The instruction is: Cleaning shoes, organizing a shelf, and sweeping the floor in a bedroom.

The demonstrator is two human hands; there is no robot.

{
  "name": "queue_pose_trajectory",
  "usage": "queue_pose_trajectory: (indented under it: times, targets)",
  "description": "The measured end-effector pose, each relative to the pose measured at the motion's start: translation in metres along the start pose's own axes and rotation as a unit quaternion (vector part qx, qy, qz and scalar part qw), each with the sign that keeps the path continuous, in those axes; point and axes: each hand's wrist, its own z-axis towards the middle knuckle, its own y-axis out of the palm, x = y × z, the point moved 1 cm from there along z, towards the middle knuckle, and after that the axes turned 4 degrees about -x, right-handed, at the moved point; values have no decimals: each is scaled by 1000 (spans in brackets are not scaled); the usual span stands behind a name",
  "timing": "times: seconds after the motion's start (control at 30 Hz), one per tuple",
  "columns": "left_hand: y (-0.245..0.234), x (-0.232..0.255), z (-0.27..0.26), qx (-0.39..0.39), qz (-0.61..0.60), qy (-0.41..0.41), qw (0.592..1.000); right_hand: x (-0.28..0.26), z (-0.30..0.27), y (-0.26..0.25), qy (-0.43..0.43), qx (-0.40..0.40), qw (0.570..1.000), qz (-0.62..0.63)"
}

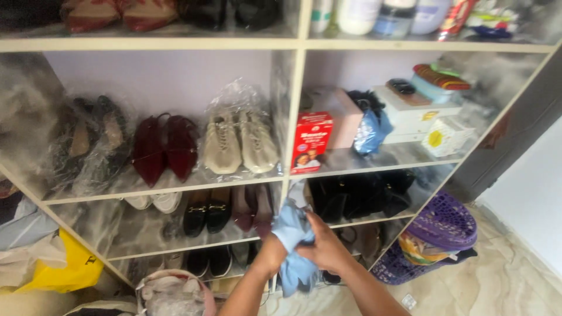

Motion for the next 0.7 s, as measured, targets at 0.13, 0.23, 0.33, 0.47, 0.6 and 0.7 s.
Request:
queue_pose_trajectory:
  times: [0.13, 0.23, 0.33, 0.47, 0.6, 0.7]
  targets:
    - [46, -6, 24, 74, 146, 88, 983, 23, -9, -51, 4, 67, 997, -23]
    - [71, 26, 34, 114, 264, 116, 951, 33, -5, -90, -101, 125, 981, -107]
    - [88, 92, 33, 130, 153, -66, 977, 41, 17, -124, -83, 222, 956, -170]
    - [90, 119, 44, 104, 159, -75, 979, 27, 56, -149, -25, 295, 928, -228]
    - [77, 128, 71, 94, 167, -41, 981, 82, 101, -144, 5, 231, 941, -248]
    - [61, 127, 95, 67, 182, -33, 980, 119, 125, -144, 3, 161, 936, -312]
